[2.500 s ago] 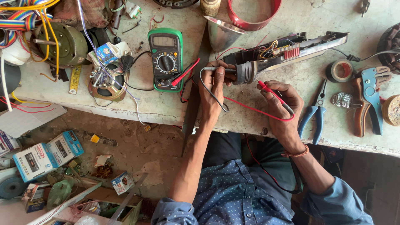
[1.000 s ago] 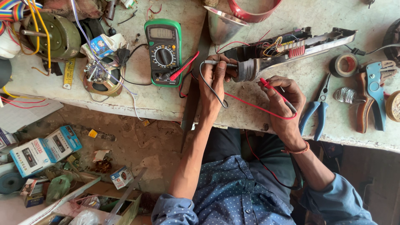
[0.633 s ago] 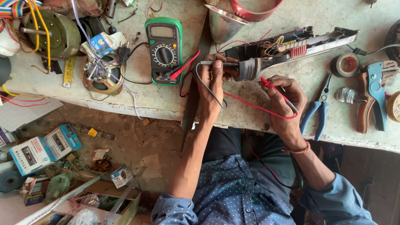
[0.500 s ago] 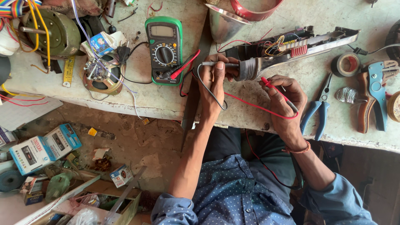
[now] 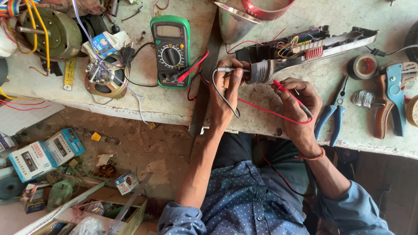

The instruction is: The person works on a disassembled electronic device, using a soldering iron to join wires to a circuit board and a multimeter to test connections. They handle a small circuit board, wires, and a metallic reflector component while seated at a cluttered workbench.

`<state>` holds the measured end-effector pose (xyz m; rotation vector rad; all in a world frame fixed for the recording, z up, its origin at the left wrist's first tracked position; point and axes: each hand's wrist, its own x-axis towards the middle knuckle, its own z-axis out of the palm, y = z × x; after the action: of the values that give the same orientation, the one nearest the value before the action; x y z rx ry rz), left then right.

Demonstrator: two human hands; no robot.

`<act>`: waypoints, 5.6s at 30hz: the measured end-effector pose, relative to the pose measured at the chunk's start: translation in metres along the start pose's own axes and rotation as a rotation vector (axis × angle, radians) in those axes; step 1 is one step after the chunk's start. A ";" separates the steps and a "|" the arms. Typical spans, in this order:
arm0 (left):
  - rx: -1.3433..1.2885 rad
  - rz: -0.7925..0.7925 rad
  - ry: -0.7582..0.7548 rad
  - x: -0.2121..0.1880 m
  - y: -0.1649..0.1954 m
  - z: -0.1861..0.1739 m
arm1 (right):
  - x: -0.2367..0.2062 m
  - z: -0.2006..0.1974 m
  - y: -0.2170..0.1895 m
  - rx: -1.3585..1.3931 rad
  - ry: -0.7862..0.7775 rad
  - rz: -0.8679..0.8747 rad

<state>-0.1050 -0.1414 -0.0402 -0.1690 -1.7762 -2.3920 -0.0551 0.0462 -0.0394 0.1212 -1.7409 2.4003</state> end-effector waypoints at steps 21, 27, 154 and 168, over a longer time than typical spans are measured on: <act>-0.027 -0.005 0.025 0.020 -0.007 -0.007 | 0.018 0.007 0.010 0.032 0.006 -0.003; -0.029 -0.042 0.029 0.031 -0.007 -0.009 | 0.029 0.007 0.015 0.002 0.002 -0.002; -0.275 -0.401 -0.063 0.138 -0.045 -0.026 | 0.085 -0.039 0.072 -0.848 0.212 0.189; -0.217 -0.379 -0.090 0.134 -0.041 -0.023 | 0.079 -0.045 0.071 -0.828 0.216 0.196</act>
<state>-0.2438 -0.1601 -0.0608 0.0422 -1.7100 -2.8854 -0.1446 0.0748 -0.1068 -0.4125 -2.5334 1.5185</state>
